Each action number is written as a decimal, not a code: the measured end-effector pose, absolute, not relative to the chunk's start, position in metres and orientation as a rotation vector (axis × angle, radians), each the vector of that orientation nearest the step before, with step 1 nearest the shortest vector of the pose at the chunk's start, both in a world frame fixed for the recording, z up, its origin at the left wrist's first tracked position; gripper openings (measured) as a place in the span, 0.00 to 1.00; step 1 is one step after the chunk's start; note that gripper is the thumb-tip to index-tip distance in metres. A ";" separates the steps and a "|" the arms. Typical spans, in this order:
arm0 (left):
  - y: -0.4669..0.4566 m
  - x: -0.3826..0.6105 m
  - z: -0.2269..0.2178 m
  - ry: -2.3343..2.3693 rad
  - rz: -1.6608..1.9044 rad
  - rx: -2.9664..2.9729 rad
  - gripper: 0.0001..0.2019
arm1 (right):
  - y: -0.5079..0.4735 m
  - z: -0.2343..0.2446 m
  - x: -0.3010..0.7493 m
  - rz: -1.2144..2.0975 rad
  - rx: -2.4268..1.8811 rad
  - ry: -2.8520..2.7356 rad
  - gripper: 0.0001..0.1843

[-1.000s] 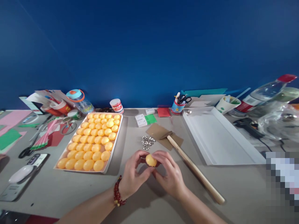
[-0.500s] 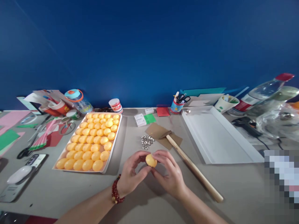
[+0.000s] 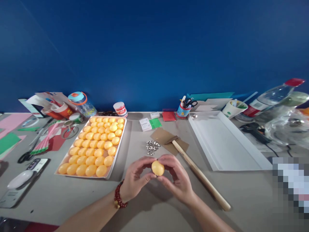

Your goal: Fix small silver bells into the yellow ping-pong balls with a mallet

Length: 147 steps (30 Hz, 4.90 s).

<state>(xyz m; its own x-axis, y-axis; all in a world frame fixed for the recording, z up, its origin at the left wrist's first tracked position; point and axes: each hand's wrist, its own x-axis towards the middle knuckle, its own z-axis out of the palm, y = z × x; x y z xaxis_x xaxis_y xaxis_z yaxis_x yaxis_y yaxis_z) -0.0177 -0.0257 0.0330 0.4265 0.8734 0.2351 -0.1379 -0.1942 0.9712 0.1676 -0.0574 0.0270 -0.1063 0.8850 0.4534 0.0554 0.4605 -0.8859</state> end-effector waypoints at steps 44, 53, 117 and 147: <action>-0.021 -0.013 0.038 0.447 0.830 0.655 0.04 | -0.054 0.021 0.167 1.621 -0.600 -1.022 0.18; -0.021 -0.010 0.038 0.459 0.817 0.602 0.04 | -0.054 0.019 0.164 1.682 -0.566 -0.942 0.18; -0.014 -0.012 0.018 0.884 1.179 1.096 0.17 | -0.017 0.001 0.178 0.613 -1.520 -1.713 0.08; -0.018 -0.011 0.006 0.803 1.085 1.179 0.18 | -0.013 0.019 0.167 1.421 -1.136 -0.974 0.15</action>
<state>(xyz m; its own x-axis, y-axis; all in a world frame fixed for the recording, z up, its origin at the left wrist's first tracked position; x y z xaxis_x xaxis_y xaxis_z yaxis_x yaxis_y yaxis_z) -0.0111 -0.0179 0.0056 0.3082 0.9501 0.0485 -0.2307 0.0252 0.9727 0.1666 -0.0131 0.0193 -0.0267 0.9894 -0.1424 -0.2244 -0.1448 -0.9637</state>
